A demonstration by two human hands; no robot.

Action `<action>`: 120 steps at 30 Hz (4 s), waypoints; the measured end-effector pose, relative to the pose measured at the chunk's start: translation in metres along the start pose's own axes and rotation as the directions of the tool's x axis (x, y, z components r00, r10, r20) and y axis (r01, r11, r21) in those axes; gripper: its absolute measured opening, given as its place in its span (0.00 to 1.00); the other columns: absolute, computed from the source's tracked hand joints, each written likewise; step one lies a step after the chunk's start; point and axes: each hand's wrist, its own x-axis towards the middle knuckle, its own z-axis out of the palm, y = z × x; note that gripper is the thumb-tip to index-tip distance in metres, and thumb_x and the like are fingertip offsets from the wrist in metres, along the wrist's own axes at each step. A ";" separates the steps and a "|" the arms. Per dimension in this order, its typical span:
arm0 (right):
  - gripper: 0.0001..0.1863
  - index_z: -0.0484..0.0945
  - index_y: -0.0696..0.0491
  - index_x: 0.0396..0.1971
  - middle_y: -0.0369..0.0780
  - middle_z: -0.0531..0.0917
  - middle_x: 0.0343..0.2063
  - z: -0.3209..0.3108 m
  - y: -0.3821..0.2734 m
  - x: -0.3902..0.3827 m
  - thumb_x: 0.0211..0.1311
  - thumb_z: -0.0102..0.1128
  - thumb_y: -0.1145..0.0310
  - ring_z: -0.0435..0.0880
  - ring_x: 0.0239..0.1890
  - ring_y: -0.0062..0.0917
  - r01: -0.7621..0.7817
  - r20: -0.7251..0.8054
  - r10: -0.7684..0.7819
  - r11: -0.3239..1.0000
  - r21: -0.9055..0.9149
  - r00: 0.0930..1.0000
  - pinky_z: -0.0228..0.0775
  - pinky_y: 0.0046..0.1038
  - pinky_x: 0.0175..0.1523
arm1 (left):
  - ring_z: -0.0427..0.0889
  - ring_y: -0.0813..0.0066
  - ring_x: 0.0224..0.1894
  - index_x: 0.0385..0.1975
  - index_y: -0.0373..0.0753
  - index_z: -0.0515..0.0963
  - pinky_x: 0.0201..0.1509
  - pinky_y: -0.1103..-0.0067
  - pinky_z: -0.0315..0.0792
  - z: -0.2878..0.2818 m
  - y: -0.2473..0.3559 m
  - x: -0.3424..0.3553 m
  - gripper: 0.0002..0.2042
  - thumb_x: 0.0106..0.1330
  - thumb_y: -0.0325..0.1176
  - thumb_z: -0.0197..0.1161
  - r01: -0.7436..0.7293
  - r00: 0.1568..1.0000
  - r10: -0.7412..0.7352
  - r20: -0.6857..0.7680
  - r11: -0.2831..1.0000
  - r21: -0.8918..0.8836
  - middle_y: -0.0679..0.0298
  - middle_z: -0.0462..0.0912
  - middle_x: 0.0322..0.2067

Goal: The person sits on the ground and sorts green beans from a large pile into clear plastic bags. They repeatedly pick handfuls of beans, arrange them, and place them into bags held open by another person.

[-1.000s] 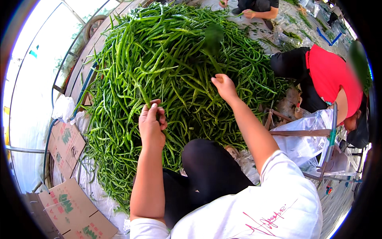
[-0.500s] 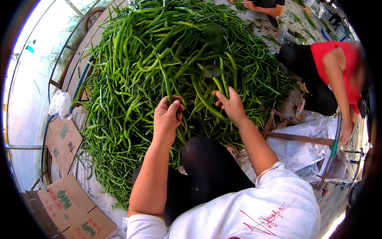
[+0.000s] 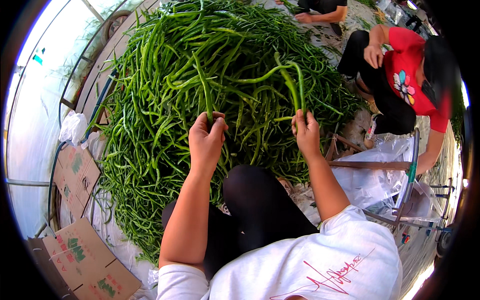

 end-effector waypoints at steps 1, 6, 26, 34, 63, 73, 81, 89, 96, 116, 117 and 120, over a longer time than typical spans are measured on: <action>0.17 0.74 0.55 0.45 0.30 0.72 0.20 0.003 -0.012 -0.007 0.70 0.50 0.57 0.67 0.20 0.12 -0.056 0.077 0.050 0.996 0.069 0.996 0.60 0.19 0.25 | 0.69 0.89 0.22 0.38 0.37 0.76 0.24 0.89 0.63 -0.002 -0.003 -0.002 0.04 0.66 0.25 0.56 -0.059 0.998 0.059 0.008 0.997 0.049 0.70 0.77 0.25; 0.21 0.72 0.55 0.54 0.29 0.73 0.24 0.008 -0.037 -0.046 0.68 0.55 0.58 0.67 0.21 0.11 -0.144 0.361 0.102 0.985 0.091 0.927 0.60 0.17 0.27 | 0.74 0.73 0.39 0.40 0.45 0.82 0.39 0.80 0.72 0.021 0.012 -0.015 0.19 0.47 0.19 0.66 -0.705 0.690 0.632 0.353 0.476 0.525 0.69 0.75 0.46; 0.12 0.74 0.56 0.46 0.39 0.80 0.33 -0.052 -0.030 -0.018 0.68 0.52 0.65 0.75 0.32 0.21 -0.098 0.058 0.079 0.813 0.574 0.995 0.71 0.23 0.39 | 0.76 0.80 0.25 0.38 0.36 0.71 0.26 0.81 0.70 -0.033 0.010 -0.022 0.06 0.63 0.27 0.58 0.051 0.959 -0.187 0.212 0.852 0.521 0.66 0.76 0.24; 0.12 0.76 0.52 0.47 0.37 0.82 0.38 0.066 -0.037 -0.060 0.67 0.54 0.65 0.80 0.39 0.23 -0.219 0.248 0.069 0.727 0.651 0.966 0.75 0.29 0.48 | 0.72 0.83 0.26 0.41 0.37 0.72 0.30 0.84 0.68 0.011 -0.007 -0.028 0.08 0.63 0.24 0.58 0.133 0.900 -0.148 0.409 0.989 0.064 0.68 0.76 0.30; 0.08 0.83 0.50 0.36 0.36 0.81 0.27 -0.038 0.027 0.012 0.55 0.61 0.68 0.78 0.38 0.30 0.427 0.402 -0.152 0.223 -0.876 0.903 0.58 0.35 0.48 | 0.75 0.80 0.21 0.33 0.35 0.76 0.28 0.80 0.74 -0.015 -0.002 0.000 0.05 0.61 0.27 0.63 0.222 0.974 -0.214 0.075 0.967 -0.121 0.66 0.77 0.24; 0.15 0.81 0.52 0.41 0.39 0.81 0.34 -0.002 -0.096 0.003 0.51 0.66 0.67 0.79 0.41 0.32 0.674 0.576 -0.377 0.563 -0.479 0.725 0.62 0.34 0.54 | 0.74 0.82 0.39 0.47 0.36 0.72 0.44 0.83 0.69 0.024 -0.006 -0.019 0.16 0.59 0.21 0.62 -0.020 0.855 -0.062 0.515 0.988 0.152 0.65 0.77 0.37; 0.21 0.74 0.50 0.52 0.43 0.76 0.50 0.038 0.079 0.133 0.58 0.62 0.63 0.72 0.57 0.37 0.456 0.340 -0.334 0.380 -0.805 0.879 0.60 0.40 0.63 | 0.74 0.79 0.23 0.41 0.33 0.74 0.24 0.82 0.69 -0.009 -0.003 0.015 0.11 0.59 0.24 0.62 0.106 0.990 -0.123 -0.070 0.973 -0.204 0.66 0.76 0.27; 0.10 0.76 0.53 0.44 0.41 0.75 0.32 0.039 -0.009 0.079 0.62 0.57 0.73 0.75 0.34 0.36 0.409 0.012 -0.572 0.571 -0.711 0.820 0.70 0.36 0.38 | 0.75 0.73 0.22 0.37 0.34 0.74 0.26 0.76 0.68 -0.016 0.013 -0.007 0.10 0.57 0.25 0.66 0.012 0.993 -0.034 -0.112 0.981 -0.195 0.60 0.79 0.29; 0.15 0.72 0.50 0.50 0.33 0.76 0.31 0.060 -0.083 0.017 0.71 0.47 0.58 0.75 0.31 0.17 -0.025 0.184 -0.066 0.890 0.456 0.981 0.67 0.21 0.31 | 0.79 0.75 0.32 0.41 0.33 0.75 0.35 0.77 0.74 0.022 0.022 -0.036 0.12 0.58 0.22 0.65 -0.307 0.951 0.307 0.026 0.952 0.007 0.60 0.82 0.35; 0.17 0.73 0.54 0.53 0.37 0.80 0.44 -0.002 -0.058 -0.130 0.66 0.56 0.66 0.79 0.42 0.18 -0.298 0.563 0.153 0.938 0.175 0.812 0.71 0.23 0.50 | 0.80 0.78 0.28 0.35 0.31 0.76 0.26 0.84 0.68 -0.269 0.010 -0.517 0.09 0.56 0.22 0.67 0.165 0.386 0.326 -0.863 0.896 0.413 0.62 0.82 0.28; 0.17 0.73 0.53 0.54 0.36 0.81 0.44 0.003 -0.052 -0.096 0.67 0.56 0.66 0.79 0.42 0.17 -0.309 0.573 0.193 0.945 0.111 0.796 0.71 0.22 0.50 | 0.81 0.76 0.27 0.34 0.31 0.75 0.24 0.84 0.67 -0.262 -0.004 -0.543 0.09 0.56 0.22 0.66 0.190 0.322 0.220 -0.921 0.938 0.291 0.61 0.82 0.28; 0.16 0.73 0.51 0.54 0.34 0.80 0.44 -0.008 -0.024 -0.071 0.68 0.53 0.67 0.78 0.44 0.16 -0.291 0.612 0.190 0.954 0.070 0.768 0.71 0.20 0.51 | 0.83 0.73 0.31 0.37 0.32 0.74 0.24 0.84 0.68 -0.254 -0.044 -0.638 0.09 0.58 0.22 0.65 0.217 0.161 0.077 -0.984 0.970 0.111 0.58 0.83 0.32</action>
